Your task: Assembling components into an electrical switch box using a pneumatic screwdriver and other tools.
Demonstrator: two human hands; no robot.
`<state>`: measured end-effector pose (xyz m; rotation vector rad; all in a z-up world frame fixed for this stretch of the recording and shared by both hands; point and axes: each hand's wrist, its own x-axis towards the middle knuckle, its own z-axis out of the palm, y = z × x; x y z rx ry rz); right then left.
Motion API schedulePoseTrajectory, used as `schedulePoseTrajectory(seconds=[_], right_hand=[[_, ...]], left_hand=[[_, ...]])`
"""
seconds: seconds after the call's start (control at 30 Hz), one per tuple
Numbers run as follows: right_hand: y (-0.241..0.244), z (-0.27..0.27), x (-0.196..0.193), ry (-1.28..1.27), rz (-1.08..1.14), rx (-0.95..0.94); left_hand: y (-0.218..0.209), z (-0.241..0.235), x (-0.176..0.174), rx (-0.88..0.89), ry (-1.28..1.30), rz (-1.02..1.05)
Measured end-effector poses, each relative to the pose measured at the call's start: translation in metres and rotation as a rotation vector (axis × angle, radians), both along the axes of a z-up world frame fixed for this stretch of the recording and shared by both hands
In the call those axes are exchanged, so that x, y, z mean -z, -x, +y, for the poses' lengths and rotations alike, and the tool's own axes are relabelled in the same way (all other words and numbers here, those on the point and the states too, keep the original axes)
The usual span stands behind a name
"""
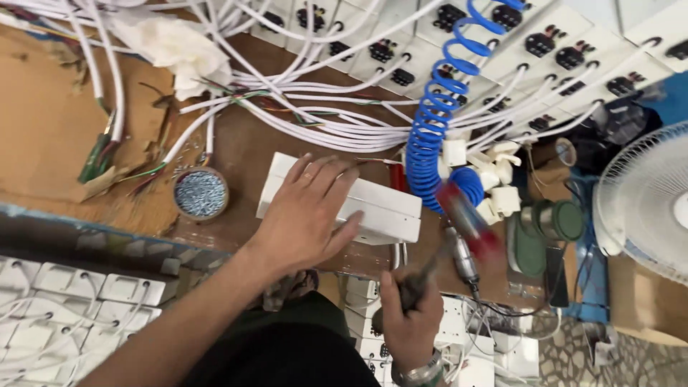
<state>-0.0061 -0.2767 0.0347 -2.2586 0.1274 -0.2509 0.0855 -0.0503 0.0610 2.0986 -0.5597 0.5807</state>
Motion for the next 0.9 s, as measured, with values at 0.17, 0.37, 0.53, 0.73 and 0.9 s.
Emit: schedulePoseTrajectory(seconds=[0.17,0.37,0.53,0.73,0.9], right_hand=[[0.021,-0.037,0.072,-0.855,-0.071,-0.083],[0.022,-0.017,0.108,-0.378,0.065,0.273],[0.005,-0.008,0.110,-0.283,0.064,0.335],[0.008,-0.014,0.123,-0.221,-0.037,0.309],[0.011,-0.061,0.198,0.107,-0.179,0.184]], left_hand=[[-0.037,-0.018,-0.008,0.045,-0.751,0.060],[-0.046,-0.027,-0.009,0.082,-0.717,0.305],[-0.050,-0.027,-0.007,0.057,-0.732,0.299],[-0.051,-0.028,0.001,0.049,-0.704,0.303],[-0.050,-0.031,0.000,0.025,-0.718,0.360]])
